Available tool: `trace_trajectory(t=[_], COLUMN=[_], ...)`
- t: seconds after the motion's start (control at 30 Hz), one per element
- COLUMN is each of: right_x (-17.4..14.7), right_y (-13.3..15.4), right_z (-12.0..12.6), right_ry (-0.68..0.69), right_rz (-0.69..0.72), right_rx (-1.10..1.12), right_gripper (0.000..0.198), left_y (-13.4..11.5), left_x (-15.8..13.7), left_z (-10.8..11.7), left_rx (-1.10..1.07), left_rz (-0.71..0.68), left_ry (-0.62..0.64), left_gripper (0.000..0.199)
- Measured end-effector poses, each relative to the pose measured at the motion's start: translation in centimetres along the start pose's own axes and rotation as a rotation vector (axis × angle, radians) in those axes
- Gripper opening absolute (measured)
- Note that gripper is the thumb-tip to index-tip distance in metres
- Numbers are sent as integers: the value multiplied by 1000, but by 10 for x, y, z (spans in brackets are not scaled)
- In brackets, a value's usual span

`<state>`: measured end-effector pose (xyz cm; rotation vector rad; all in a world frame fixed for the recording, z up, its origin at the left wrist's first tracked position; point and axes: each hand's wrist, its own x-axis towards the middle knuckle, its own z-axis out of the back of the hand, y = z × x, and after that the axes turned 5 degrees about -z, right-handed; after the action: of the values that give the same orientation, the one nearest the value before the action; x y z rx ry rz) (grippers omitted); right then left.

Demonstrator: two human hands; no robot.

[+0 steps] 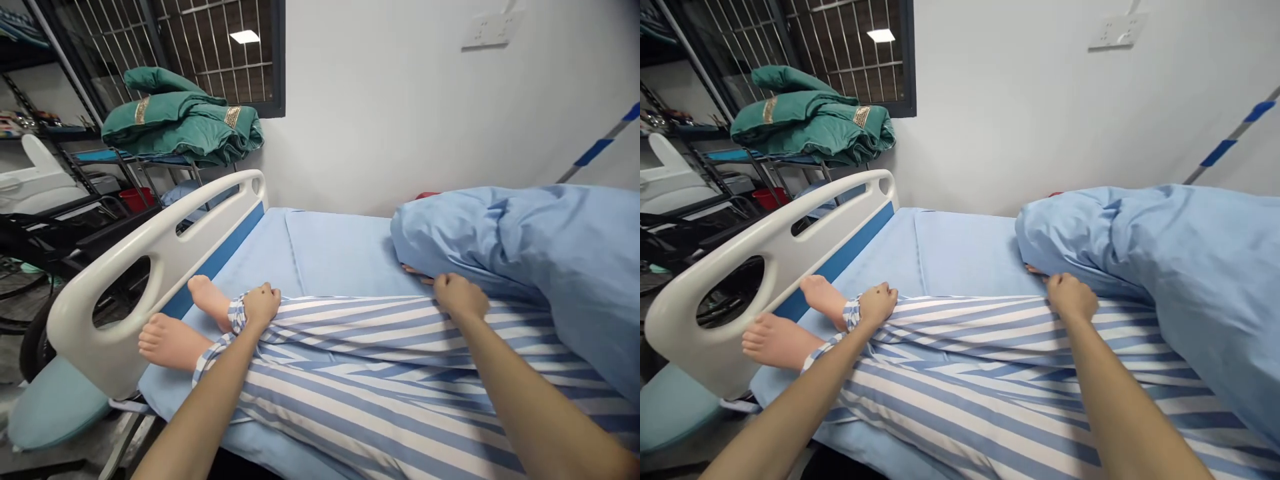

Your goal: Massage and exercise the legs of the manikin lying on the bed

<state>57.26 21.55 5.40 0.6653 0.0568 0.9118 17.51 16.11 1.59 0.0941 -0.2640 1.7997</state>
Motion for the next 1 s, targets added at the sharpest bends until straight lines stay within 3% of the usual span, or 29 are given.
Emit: trace_trajectory(t=[0.13, 0.3, 0.43, 0.57, 0.8, 1.0], right_x=[-68, -175, -221, -235, -232, -220], right_y=[64, 142, 178, 188, 185, 182], right_z=[-39, -86, -99, -100, -98, -100], right_ry=[250, 276, 351, 385, 398, 424], right_rz=[211, 373, 416, 529, 530, 455], right_rx=[-109, -98, -109, -98, -13, 251], right_gripper=[26, 40, 41, 39, 39, 41], left_y=[1, -1, -1, 4, 5, -25], left_x=[0, -3, -4, -4, 6, 26], left_z=[0, 10, 16, 11, 10, 15], left_rx=[-49, -106, -149, -157, -169, -556], left_rz=[-9, 25, 17, -35, -37, 64], left_ry=[17, 69, 108, 109, 57, -89], left_gripper=[35, 36, 37, 38, 35, 37])
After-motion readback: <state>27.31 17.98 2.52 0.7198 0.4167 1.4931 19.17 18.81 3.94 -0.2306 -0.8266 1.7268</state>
